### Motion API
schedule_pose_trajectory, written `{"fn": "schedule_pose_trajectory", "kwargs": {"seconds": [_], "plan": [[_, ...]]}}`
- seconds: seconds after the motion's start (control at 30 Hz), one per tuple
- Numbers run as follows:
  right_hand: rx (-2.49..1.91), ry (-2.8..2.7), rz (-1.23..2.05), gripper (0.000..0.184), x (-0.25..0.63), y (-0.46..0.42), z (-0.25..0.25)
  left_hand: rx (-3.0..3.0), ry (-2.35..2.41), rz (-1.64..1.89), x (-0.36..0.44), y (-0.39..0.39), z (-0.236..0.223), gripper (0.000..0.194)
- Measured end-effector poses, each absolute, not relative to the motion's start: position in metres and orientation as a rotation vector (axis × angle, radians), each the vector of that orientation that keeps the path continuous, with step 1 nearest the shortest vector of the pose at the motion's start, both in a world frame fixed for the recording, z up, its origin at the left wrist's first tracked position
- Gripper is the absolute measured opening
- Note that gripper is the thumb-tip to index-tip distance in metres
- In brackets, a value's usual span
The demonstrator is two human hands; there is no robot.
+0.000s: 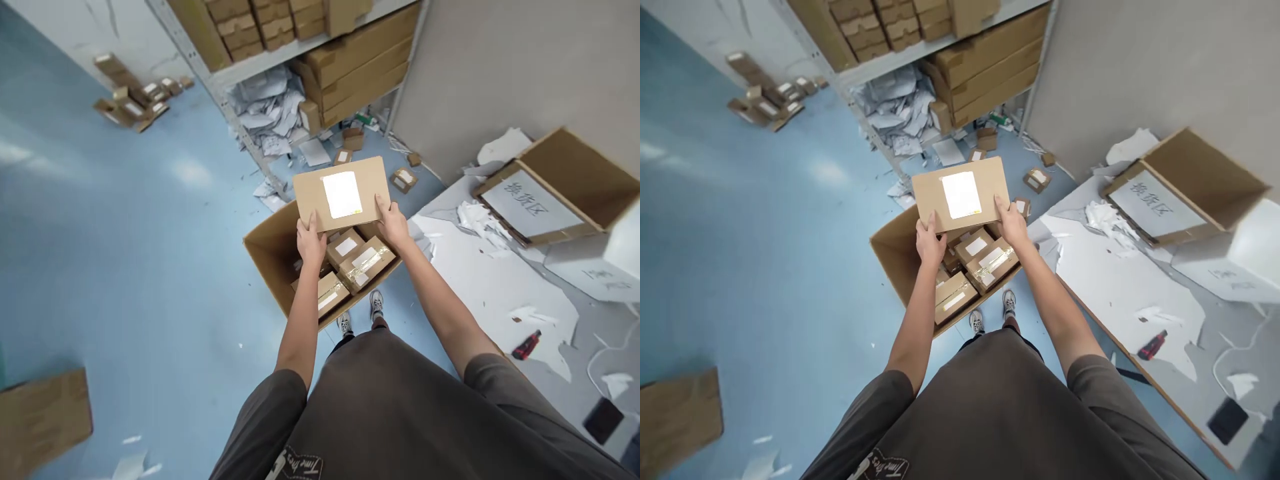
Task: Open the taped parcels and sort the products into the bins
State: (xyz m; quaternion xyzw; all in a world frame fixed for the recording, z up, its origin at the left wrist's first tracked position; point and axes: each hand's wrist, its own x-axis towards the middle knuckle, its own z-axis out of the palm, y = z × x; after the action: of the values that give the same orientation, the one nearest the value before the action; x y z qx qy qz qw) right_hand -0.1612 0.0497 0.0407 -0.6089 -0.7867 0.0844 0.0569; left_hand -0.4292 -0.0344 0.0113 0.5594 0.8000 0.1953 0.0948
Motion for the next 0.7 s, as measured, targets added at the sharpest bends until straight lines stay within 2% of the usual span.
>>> {"fn": "schedule_pose_trajectory", "kwargs": {"seconds": [0.13,0.3,0.5,0.7], "plan": [[-2.002,-2.217,0.224,0.09,-0.103,0.014,0.075,1.835,2.238,0.545,-0.38,-0.028,0.046,0.084],[-2.189,-2.008,0.17,0.093,-0.004,-0.037,0.086,2.044,2.01,0.49,-0.285,-0.021,0.066,0.085],[-2.445,-1.681,0.2,0.091,0.139,-0.118,0.076,2.251,1.678,0.449,-0.128,-0.024,0.064,0.082],[-2.596,-1.431,0.258,0.093,0.25,-0.19,0.051,2.343,1.483,0.302,0.006,-0.051,0.04,0.084]]}}
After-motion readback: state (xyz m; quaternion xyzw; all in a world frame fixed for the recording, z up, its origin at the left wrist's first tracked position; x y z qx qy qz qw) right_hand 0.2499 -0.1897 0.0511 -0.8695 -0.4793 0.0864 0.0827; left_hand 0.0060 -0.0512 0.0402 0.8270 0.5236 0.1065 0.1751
